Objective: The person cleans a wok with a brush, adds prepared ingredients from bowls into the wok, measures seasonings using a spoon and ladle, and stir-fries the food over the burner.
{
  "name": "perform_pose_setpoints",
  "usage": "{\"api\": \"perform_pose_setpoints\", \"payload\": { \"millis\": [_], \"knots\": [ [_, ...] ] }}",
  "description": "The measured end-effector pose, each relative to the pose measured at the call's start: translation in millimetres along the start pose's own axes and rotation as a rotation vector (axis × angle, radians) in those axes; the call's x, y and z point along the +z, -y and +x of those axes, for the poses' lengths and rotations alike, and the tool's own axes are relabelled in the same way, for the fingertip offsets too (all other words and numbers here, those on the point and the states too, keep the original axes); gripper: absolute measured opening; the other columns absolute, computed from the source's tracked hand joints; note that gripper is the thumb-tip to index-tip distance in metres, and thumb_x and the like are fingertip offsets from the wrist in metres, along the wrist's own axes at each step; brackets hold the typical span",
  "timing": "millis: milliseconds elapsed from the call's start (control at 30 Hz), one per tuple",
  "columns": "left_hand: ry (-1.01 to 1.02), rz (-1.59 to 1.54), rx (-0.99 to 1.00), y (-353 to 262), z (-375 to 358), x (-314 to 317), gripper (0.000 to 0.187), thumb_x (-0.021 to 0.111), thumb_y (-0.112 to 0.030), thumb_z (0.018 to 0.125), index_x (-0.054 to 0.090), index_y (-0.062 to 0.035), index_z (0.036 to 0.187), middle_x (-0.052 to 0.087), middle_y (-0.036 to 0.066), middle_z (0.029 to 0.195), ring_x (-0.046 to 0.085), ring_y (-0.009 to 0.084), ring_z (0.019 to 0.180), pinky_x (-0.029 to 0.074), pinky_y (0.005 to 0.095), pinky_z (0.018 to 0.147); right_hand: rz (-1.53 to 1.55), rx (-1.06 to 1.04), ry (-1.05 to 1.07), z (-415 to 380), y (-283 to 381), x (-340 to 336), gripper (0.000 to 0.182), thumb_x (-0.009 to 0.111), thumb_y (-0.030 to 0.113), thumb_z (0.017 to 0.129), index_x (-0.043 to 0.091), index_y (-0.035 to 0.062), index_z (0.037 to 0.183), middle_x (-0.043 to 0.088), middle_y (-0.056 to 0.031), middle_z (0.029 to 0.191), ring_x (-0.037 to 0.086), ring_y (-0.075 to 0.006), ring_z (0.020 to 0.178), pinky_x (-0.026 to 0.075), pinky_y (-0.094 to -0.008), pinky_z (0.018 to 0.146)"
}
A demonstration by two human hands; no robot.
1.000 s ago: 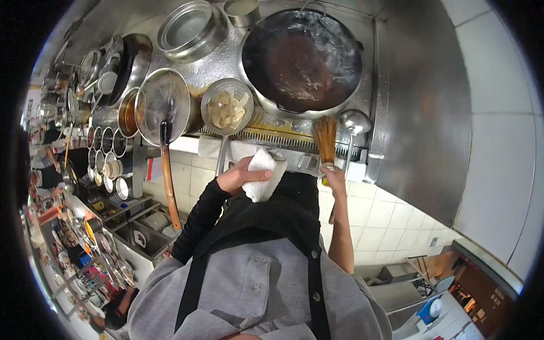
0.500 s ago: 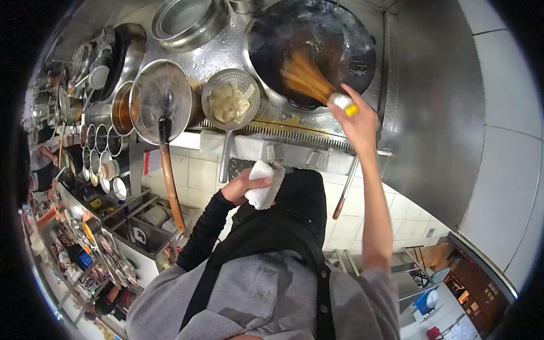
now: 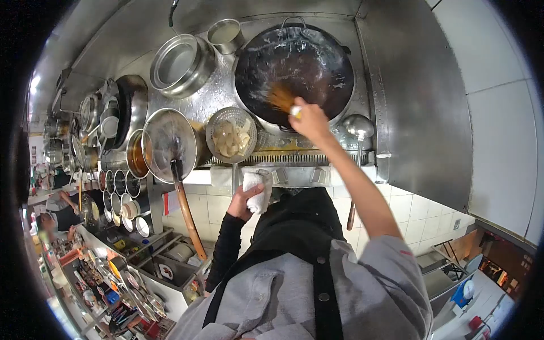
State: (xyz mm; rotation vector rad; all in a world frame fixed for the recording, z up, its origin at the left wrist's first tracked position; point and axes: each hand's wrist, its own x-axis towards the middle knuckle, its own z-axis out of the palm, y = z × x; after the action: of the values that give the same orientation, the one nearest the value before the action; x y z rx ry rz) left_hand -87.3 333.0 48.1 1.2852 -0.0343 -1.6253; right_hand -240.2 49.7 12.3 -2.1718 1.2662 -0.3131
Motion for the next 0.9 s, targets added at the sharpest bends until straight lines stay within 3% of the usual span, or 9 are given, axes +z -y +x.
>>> {"api": "perform_pose_setpoints", "payload": {
  "millis": [167, 267, 333, 467, 533, 633, 767, 800, 900],
  "knots": [
    [-0.104, 0.051, -0.021, 7, 102, 7, 0.025, 0.066, -0.022, 0.094, 0.068, -0.0103, 0.117, 0.072, 0.006, 0.102, 0.07, 0.0215, 0.086, 0.057, 0.04, 0.075, -0.166, 0.13, -0.325, 93, -41, -38, 0.043, 0.073, 0.028, 0.084, 0.06, 0.0103, 0.122, 0.073, -0.0244, 0.092, 0.072, -0.0439, 0.087, 0.059, -0.054, 0.076],
    [-0.013, 0.113, -0.174, -15, 151, 52, 0.049, 0.043, -0.059, 0.104, 0.062, -0.0156, 0.117, 0.07, 0.005, 0.108, 0.068, 0.0234, 0.097, 0.056, 0.0516, 0.083, 0.228, 0.141, -0.383, 125, -15, 25, 0.043, 0.081, 0.035, 0.078, 0.062, 0.0108, 0.108, 0.072, -0.0256, 0.095, 0.069, -0.0471, 0.095, 0.057, -0.0537, 0.083],
    [0.035, 0.111, -0.231, -18, 188, 73, 0.051, 0.042, -0.062, 0.103, 0.062, -0.0163, 0.115, 0.07, 0.006, 0.106, 0.068, 0.0247, 0.092, 0.056, 0.0518, 0.077, 0.481, 0.094, -0.281, 113, -1, 56, 0.042, 0.079, 0.034, 0.078, 0.062, 0.0087, 0.107, 0.072, -0.0265, 0.097, 0.068, -0.0467, 0.099, 0.055, -0.0534, 0.087],
    [0.037, 0.009, -0.304, -21, 220, 92, 0.042, 0.041, -0.05, 0.105, 0.061, -0.0133, 0.11, 0.069, 0.008, 0.092, 0.067, 0.0274, 0.084, 0.056, 0.0471, 0.068, 0.001, 0.04, 0.011, 29, 9, -13, 0.035, 0.072, 0.026, 0.082, 0.061, 0.0086, 0.11, 0.072, -0.0255, 0.096, 0.069, -0.0461, 0.098, 0.055, -0.0543, 0.088],
    [0.064, -0.12, -0.331, 6, 259, 74, 0.037, 0.041, -0.043, 0.105, 0.061, -0.0122, 0.109, 0.068, 0.009, 0.089, 0.067, 0.0288, 0.082, 0.056, 0.0468, 0.067, -0.251, 0.08, -0.151, 38, -34, -20, 0.042, 0.071, 0.027, 0.085, 0.059, 0.0109, 0.122, 0.072, -0.0268, 0.091, 0.07, -0.0474, 0.091, 0.057, -0.0569, 0.078],
    [-0.054, -0.207, -0.273, 6, 244, 88, 0.029, 0.043, -0.034, 0.104, 0.059, -0.0095, 0.105, 0.067, 0.011, 0.09, 0.065, 0.0309, 0.079, 0.056, 0.0482, 0.067, -0.118, 0.124, -0.334, 92, -39, -27, 0.037, 0.069, 0.028, 0.088, 0.058, 0.012, 0.12, 0.071, -0.0274, 0.091, 0.07, -0.0475, 0.088, 0.057, -0.0576, 0.075],
    [-0.191, -0.121, -0.182, -3, 212, 100, 0.024, 0.048, -0.032, 0.103, 0.057, -0.0102, 0.106, 0.067, 0.01, 0.093, 0.066, 0.0288, 0.081, 0.057, 0.0507, 0.07, 0.487, 0.08, -0.434, 129, -9, 59, 0.043, 0.084, 0.033, 0.075, 0.062, 0.0078, 0.103, 0.073, -0.0233, 0.091, 0.071, -0.0436, 0.092, 0.055, -0.0488, 0.081],
    [-0.243, -0.093, -0.163, -7, 201, 101, 0.023, 0.049, -0.032, 0.102, 0.057, -0.0105, 0.107, 0.067, 0.01, 0.093, 0.066, 0.0282, 0.082, 0.057, 0.0511, 0.07, 0.79, 0.181, -0.368, 134, -5, 90, 0.044, 0.087, 0.032, 0.073, 0.064, 0.0056, 0.099, 0.073, -0.0205, 0.09, 0.073, -0.0392, 0.089, 0.055, -0.0453, 0.079],
    [-0.255, -0.035, -0.082, -7, 187, 77, 0.021, 0.054, -0.032, 0.099, 0.057, -0.0124, 0.107, 0.066, 0.007, 0.093, 0.067, 0.0261, 0.085, 0.058, 0.0529, 0.07, 0.768, 0.153, -0.079, 80, 25, 63, 0.043, 0.087, 0.034, 0.073, 0.065, 0.0053, 0.096, 0.074, -0.0153, 0.089, 0.072, -0.0299, 0.085, 0.054, -0.0407, 0.076]
  ]
}}
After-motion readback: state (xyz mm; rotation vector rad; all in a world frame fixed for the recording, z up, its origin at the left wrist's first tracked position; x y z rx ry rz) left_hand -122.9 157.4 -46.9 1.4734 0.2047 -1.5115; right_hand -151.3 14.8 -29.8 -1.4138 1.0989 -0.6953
